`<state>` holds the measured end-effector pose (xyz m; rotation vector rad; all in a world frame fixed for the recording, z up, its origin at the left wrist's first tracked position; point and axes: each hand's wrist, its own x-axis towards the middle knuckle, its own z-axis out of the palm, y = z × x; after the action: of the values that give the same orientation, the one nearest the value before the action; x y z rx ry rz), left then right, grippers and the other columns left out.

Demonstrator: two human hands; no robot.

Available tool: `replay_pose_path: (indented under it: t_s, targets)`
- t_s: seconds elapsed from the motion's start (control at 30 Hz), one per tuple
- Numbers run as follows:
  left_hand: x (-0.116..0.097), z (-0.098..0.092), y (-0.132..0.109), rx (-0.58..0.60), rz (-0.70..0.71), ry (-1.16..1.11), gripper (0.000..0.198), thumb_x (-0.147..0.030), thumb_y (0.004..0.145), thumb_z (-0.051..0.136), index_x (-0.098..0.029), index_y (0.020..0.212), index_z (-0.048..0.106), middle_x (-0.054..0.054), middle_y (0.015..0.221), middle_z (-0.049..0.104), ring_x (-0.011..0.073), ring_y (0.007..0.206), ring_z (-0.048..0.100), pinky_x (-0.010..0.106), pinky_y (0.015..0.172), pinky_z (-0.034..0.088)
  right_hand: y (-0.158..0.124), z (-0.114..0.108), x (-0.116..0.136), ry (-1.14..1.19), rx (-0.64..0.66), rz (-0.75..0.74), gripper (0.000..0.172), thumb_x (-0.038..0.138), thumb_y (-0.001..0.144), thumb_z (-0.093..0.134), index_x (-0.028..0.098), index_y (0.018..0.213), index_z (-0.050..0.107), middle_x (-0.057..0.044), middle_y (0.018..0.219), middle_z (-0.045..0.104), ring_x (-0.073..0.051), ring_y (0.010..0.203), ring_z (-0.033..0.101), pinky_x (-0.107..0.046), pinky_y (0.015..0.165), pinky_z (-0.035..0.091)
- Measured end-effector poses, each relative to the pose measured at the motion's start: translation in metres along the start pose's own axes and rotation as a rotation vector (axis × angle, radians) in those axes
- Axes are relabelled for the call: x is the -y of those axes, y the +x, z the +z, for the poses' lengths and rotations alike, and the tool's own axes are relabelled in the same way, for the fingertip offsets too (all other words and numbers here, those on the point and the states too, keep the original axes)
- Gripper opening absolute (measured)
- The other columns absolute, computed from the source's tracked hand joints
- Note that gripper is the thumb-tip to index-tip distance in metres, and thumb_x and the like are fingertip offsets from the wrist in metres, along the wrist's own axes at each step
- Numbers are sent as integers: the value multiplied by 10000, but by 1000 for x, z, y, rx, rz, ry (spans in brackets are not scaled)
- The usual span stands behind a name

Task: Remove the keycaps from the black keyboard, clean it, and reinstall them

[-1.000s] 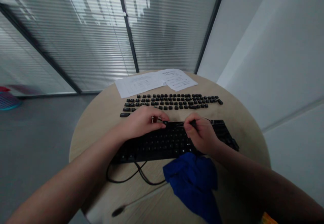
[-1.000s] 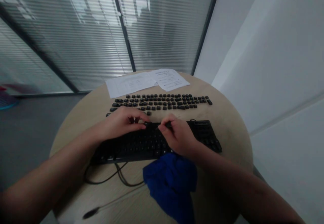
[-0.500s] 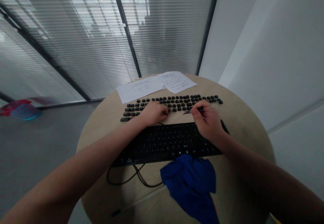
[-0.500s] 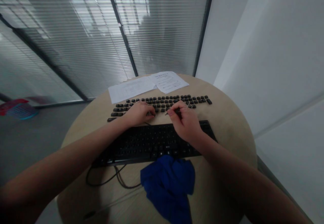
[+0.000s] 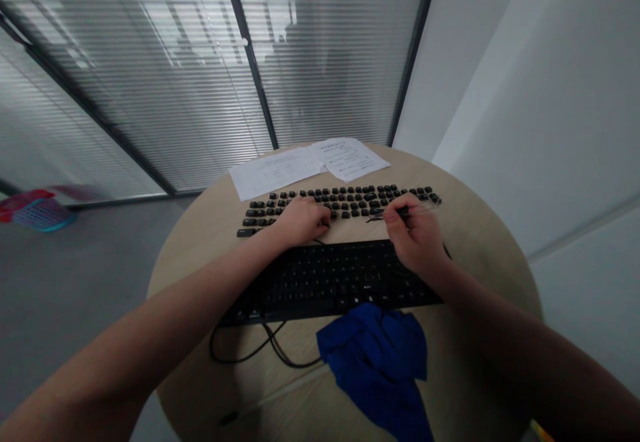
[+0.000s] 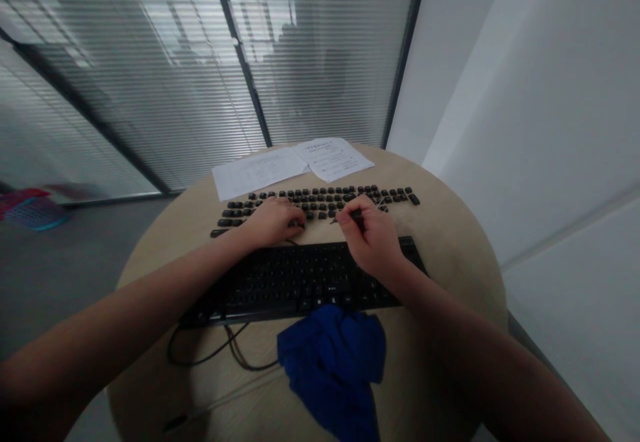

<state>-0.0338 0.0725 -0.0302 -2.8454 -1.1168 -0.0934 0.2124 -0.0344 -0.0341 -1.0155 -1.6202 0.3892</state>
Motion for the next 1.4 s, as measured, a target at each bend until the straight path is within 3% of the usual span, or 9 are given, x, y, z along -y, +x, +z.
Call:
replay_pose_path:
  t_s: [0.17, 0.33, 0.47, 0.57, 0.83, 0.9, 1.03, 1.23, 1.4]
  targets:
    - [1, -14, -6, -42, -4, -71, 123, -278, 874, 664, -216, 935, 751, 53, 947, 749, 230, 951, 633, 368, 894, 437, -1, -3, -7, 101, 29, 28, 250, 463, 1019, 594, 246, 899, 561, 64, 569, 483, -111, 461, 445, -265, 460, 333]
    - [-9, -39, -35, -124, -74, -182, 112, -266, 914, 632, -211, 912, 729, 33, 900, 732, 186, 840, 639, 310, 781, 444, -4, -2, 9, 246, 417, 123, 314, 493, 1012, 585, 227, 847, 559, 48, 612, 517, -102, 505, 473, -238, 469, 381]
    - [-21, -42, -61, 75, 18, -331, 82, -250, 898, 667, -231, 896, 747, -8, 812, 727, 148, 719, 630, 279, 692, 415, -16, 11, 22, 269, 650, 214, 268, 430, 1007, 586, 214, 849, 564, 52, 581, 529, -98, 488, 479, -216, 463, 382]
    - [-26, -33, -70, 173, 99, -425, 83, -226, 891, 678, -235, 913, 758, -11, 784, 723, 146, 717, 641, 271, 683, 412, -28, 24, 21, 255, 695, 282, 251, 418, 1006, 578, 209, 868, 564, 59, 547, 534, -98, 467, 487, -202, 458, 379]
    - [-25, -19, -71, 180, 67, -450, 51, -263, 879, 707, -249, 880, 756, -21, 750, 706, 151, 681, 627, 272, 613, 365, -39, 34, 11, 216, 741, 360, 299, 495, 1020, 546, 214, 917, 559, 59, 545, 551, -108, 462, 501, -196, 453, 373]
    - [-25, -19, -71, 176, 56, -444, 51, -276, 878, 711, -257, 884, 758, -20, 759, 711, 156, 687, 629, 274, 611, 362, -36, 32, 15, 182, 770, 308, 273, 461, 1026, 540, 215, 908, 554, 58, 558, 545, -106, 472, 487, -200, 459, 358]
    - [-24, -17, -71, 171, 52, -446, 55, -298, 877, 723, -257, 879, 759, -19, 770, 715, 159, 701, 634, 276, 620, 368, -32, 31, 26, 20, 817, 63, 182, 334, 993, 585, 215, 856, 565, 59, 566, 535, -100, 473, 463, -222, 486, 327]
    - [-25, -18, -72, 174, 39, -457, 37, -280, 874, 743, -246, 863, 755, -26, 758, 703, 153, 691, 627, 279, 617, 375, -35, 37, 27, -61, 805, -210, 137, 266, 969, 598, 215, 843, 584, 15, 674, 640, -121, 520, 550, -240, 529, 374]
    - [-24, -18, -73, 160, 41, -452, 26, -265, 874, 740, -248, 877, 758, -32, 756, 703, 147, 686, 625, 274, 620, 373, -42, 39, 19, -35, 720, -215, 128, 254, 966, 590, 221, 843, 581, 2, 690, 644, -137, 536, 565, -252, 535, 381]
